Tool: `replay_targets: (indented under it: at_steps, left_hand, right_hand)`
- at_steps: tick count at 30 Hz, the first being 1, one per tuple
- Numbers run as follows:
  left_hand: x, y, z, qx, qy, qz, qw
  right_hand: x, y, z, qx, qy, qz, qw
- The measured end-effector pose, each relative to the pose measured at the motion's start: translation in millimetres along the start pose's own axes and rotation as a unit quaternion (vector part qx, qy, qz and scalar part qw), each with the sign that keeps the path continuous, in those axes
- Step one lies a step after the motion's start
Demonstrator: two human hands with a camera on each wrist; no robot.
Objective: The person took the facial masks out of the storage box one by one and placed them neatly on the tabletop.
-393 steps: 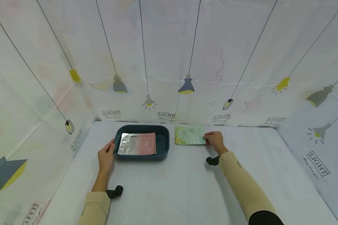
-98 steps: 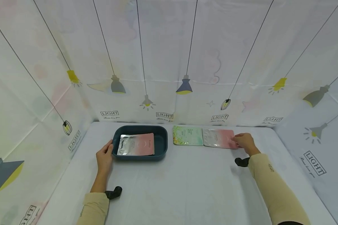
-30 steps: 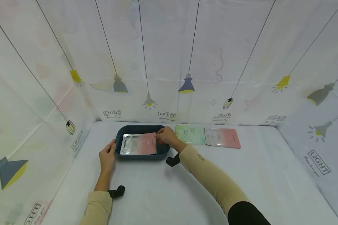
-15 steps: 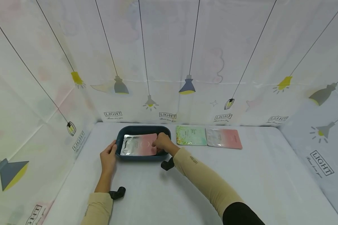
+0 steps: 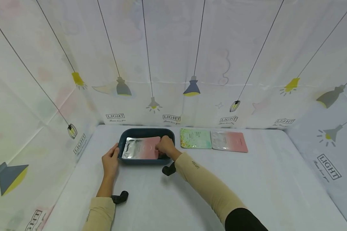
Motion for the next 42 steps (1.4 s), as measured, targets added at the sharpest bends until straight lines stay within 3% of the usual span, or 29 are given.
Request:
replay_targets:
  at_steps: [6, 12, 17, 21, 30, 42]
  left_hand:
    - [0.9, 0.8, -2.2, 0.004, 0.002, 0.007, 1.0]
    - [-0.4, 0.9, -1.9, 0.006, -0.002, 0.002, 1.0]
    - [-0.4, 0.5, -1.8, 0.009, -0.001, 0.0, 1.0]
    - [-0.1, 0.6, -1.3, 0.006, -0.004, -0.001, 1.0]
    - [-0.4, 1.1, -4.7, 0.007, 0.0, 0.006, 1.0]
    - [0.4, -0.9, 2.2, 0.002, -0.006, 0.007, 1.0]
  right_hand:
    - [-0.5, -0.5, -2.3, 0.008, -0.056, -0.025, 0.998]
    - [3.4, 0.1, 1.7, 0.001, -0.064, -0.027, 0.998]
    - [0.3, 1.4, 4.1, -0.01, -0.068, -0.06, 0.996]
    - [-2.6, 1.6, 4.5, -0.026, -0.103, -0.075, 0.992]
    - [-7.0, 1.0, 6.3, -0.046, -0.191, -0.034, 0.98]
    - [-23.6, 6.7, 5.2, -0.044, -0.223, -0.012, 0.974]
Point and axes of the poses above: each hand's wrist, its own y-axis away from the middle knuckle, its own x-axis out of the palm, z = x × y, the point moved 10 cm from there along -y, towards the middle knuckle, and after that the axes turned 4 degrees about z, right-handed, at the moved point
